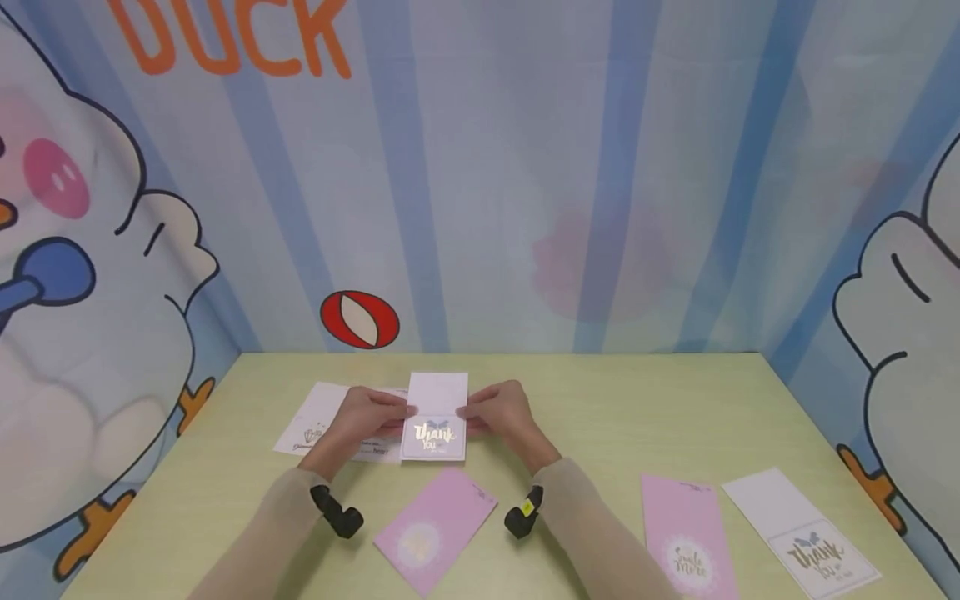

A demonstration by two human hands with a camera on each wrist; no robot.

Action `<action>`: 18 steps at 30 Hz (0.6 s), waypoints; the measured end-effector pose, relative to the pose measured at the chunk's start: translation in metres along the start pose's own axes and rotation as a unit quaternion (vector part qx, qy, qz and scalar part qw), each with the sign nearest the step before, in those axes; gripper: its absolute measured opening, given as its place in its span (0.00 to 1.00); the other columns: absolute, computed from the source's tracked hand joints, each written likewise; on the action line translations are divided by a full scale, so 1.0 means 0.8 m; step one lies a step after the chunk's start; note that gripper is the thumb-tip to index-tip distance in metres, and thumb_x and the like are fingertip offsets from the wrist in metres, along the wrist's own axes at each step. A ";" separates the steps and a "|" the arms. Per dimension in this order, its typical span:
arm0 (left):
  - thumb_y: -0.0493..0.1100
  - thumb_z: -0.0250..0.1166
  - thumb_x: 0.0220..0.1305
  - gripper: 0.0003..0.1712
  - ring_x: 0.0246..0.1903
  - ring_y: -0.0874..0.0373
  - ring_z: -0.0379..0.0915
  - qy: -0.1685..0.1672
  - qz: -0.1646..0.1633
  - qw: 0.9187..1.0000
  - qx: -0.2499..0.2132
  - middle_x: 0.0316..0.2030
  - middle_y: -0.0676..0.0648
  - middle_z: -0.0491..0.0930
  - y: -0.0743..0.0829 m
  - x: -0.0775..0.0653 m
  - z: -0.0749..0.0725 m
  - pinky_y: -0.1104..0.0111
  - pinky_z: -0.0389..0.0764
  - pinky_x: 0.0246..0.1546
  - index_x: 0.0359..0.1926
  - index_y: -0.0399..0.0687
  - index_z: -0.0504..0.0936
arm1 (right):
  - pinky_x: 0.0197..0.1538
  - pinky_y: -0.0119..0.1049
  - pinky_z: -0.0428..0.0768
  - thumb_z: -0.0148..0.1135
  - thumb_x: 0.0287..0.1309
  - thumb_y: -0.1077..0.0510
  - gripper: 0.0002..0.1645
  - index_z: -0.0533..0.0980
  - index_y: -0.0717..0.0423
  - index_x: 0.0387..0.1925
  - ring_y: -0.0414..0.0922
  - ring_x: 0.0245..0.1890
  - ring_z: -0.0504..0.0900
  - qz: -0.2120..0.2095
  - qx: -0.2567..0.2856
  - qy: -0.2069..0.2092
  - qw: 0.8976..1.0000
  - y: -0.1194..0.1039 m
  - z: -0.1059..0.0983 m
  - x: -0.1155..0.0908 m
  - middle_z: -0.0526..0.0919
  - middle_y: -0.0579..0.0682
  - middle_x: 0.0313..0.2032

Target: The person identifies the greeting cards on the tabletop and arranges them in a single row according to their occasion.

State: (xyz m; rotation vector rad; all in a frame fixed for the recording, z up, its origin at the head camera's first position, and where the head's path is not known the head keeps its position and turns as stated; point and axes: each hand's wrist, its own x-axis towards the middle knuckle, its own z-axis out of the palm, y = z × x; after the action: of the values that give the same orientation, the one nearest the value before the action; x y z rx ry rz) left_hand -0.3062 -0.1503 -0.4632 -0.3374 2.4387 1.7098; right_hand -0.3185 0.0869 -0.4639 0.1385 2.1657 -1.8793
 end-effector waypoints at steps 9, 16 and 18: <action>0.40 0.79 0.59 0.13 0.23 0.60 0.86 0.043 0.028 0.994 0.096 0.33 0.42 0.91 0.006 -0.001 0.018 0.71 0.86 0.27 0.41 0.37 0.91 | 0.32 0.37 0.89 0.76 0.56 0.68 0.11 0.84 0.68 0.41 0.43 0.25 0.88 -0.020 -0.085 0.038 0.995 -0.004 0.008 0.000 0.90 0.62 0.35; 0.40 0.80 0.58 0.10 0.23 0.59 0.83 0.070 0.081 0.980 0.170 0.34 0.41 0.91 0.009 -0.004 0.031 0.71 0.80 0.24 0.37 0.37 0.92 | 0.30 0.35 0.88 0.76 0.55 0.68 0.10 0.83 0.67 0.38 0.44 0.22 0.88 -0.048 -0.152 0.052 0.986 -0.002 0.010 -0.002 0.90 0.62 0.35; 0.41 0.80 0.57 0.10 0.25 0.58 0.83 0.077 0.095 0.972 0.202 0.34 0.43 0.91 0.009 -0.005 0.034 0.69 0.80 0.26 0.36 0.39 0.93 | 0.28 0.35 0.87 0.77 0.55 0.67 0.09 0.84 0.66 0.36 0.44 0.21 0.88 -0.063 -0.186 0.057 0.979 0.000 0.010 -0.002 0.90 0.61 0.33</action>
State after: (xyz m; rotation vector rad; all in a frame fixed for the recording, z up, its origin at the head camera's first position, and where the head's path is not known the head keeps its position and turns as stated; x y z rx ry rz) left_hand -0.3047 -0.1221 -0.4648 -0.1970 2.9343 1.2353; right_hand -0.3154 0.0789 -0.4645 0.0350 2.6164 -1.5204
